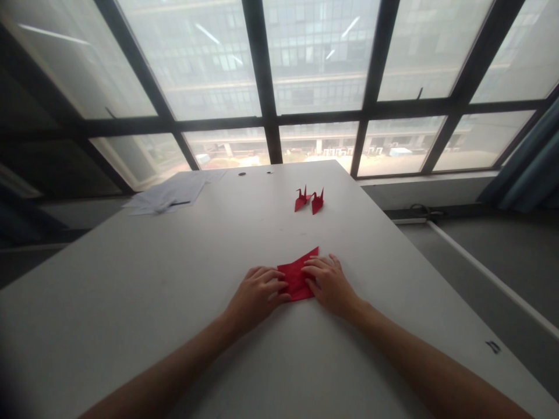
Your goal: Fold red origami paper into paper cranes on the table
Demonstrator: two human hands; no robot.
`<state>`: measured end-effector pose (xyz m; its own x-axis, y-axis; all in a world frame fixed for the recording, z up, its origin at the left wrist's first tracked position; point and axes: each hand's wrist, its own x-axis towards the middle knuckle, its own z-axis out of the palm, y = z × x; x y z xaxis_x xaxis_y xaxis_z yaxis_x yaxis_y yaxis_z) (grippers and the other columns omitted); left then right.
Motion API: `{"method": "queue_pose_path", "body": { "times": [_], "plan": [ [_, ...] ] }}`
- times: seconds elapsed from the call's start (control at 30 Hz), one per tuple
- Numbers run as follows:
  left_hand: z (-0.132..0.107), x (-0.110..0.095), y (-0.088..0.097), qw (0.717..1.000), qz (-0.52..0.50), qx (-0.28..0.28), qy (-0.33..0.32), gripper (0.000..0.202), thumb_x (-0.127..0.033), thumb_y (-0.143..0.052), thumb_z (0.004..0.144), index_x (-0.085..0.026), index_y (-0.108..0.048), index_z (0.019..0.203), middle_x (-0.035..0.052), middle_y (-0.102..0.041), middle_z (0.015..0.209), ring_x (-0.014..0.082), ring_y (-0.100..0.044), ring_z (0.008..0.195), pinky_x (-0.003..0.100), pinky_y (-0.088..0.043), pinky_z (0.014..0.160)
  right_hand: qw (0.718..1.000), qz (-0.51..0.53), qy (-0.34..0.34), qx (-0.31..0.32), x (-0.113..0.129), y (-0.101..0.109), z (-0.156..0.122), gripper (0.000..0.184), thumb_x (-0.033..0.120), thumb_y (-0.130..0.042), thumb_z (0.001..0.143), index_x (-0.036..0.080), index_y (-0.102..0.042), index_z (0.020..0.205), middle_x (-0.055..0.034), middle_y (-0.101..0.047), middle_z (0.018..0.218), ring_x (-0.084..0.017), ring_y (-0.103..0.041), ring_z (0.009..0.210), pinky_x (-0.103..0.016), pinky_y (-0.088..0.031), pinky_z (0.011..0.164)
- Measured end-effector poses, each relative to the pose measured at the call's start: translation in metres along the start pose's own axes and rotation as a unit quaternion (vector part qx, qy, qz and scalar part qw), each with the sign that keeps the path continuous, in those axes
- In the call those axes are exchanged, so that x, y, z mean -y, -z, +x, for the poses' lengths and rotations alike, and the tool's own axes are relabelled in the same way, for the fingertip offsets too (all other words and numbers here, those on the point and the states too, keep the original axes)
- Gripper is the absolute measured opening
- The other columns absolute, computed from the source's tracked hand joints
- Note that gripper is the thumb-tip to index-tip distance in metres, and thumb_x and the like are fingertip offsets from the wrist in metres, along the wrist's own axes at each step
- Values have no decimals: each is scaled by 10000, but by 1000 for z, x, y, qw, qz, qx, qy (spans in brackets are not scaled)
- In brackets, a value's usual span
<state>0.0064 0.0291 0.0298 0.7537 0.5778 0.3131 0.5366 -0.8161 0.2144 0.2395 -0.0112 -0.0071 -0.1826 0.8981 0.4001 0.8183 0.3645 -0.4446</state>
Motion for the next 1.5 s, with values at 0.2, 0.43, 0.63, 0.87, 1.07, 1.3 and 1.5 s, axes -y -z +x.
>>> {"method": "queue_pose_path", "body": {
  "times": [0.2, 0.43, 0.63, 0.87, 1.07, 1.3, 1.5],
  "plan": [
    [2, 6, -8, 997, -74, -5, -34, 136, -275, -683, 888, -251, -708, 1020, 31, -656, 1251, 214, -551, 1229, 402, -342, 1121, 1000, 2, 10, -7, -3, -1, 2, 264, 137, -529, 916, 281, -703, 1053, -41, -684, 1238, -241, -568, 1217, -560, -216, 1120],
    [2, 21, -14, 990, -141, 19, -23, 353, -394, -772, 798, -316, -697, 1135, 20, -656, 1249, 217, -592, 1166, 362, -413, 1041, 999, -1, 35, -10, 6, 5, 2, 160, 203, -596, 926, 281, -736, 930, -19, -713, 1083, -218, -587, 1057, -450, -311, 1050],
    [4, 28, -16, 985, -165, 29, -32, 439, -492, -832, 685, -338, -725, 1083, 21, -654, 1244, 252, -578, 1177, 396, -396, 1036, 993, 24, 113, 27, 12, 9, 0, 233, 400, -780, 798, 295, -739, 1001, -22, -706, 1087, -235, -565, 1056, -440, -329, 1011],
    [4, 28, -18, 982, -184, 19, -27, 464, -523, -815, 692, -308, -712, 1090, 46, -664, 1241, 263, -583, 1177, 387, -392, 1042, 988, 14, 148, 36, 13, 7, 0, 59, 297, -684, 894, 285, -737, 918, -8, -712, 1001, -207, -575, 982, -405, -366, 960],
    [4, 26, -16, 983, -183, 17, -31, 421, -514, -800, 718, -298, -712, 1070, 47, -665, 1238, 261, -579, 1189, 389, -391, 1045, 988, 19, 147, 31, 19, 5, -2, 87, 188, -648, 894, 245, -714, 891, -31, -713, 961, -203, -598, 933, -378, -408, 908],
    [3, 23, -17, 985, -169, -17, -32, 536, -457, -813, 726, -299, -633, 1205, 70, -611, 1299, 277, -511, 1261, 423, -383, 1062, 994, 86, 61, -7, 19, 2, -3, 125, 140, -691, 842, 229, -689, 754, -17, -697, 861, -176, -620, 823, -303, -467, 784],
    [3, 17, -13, 976, -166, -140, 9, 301, -336, -734, 835, -217, -572, 1059, 83, -604, 1118, 241, -542, 1090, 406, -436, 968, 988, 153, 9, -18, 20, 0, -3, 142, 196, -730, 820, 217, -685, 688, -16, -677, 809, -166, -619, 764, -284, -492, 719]
  ]
}}
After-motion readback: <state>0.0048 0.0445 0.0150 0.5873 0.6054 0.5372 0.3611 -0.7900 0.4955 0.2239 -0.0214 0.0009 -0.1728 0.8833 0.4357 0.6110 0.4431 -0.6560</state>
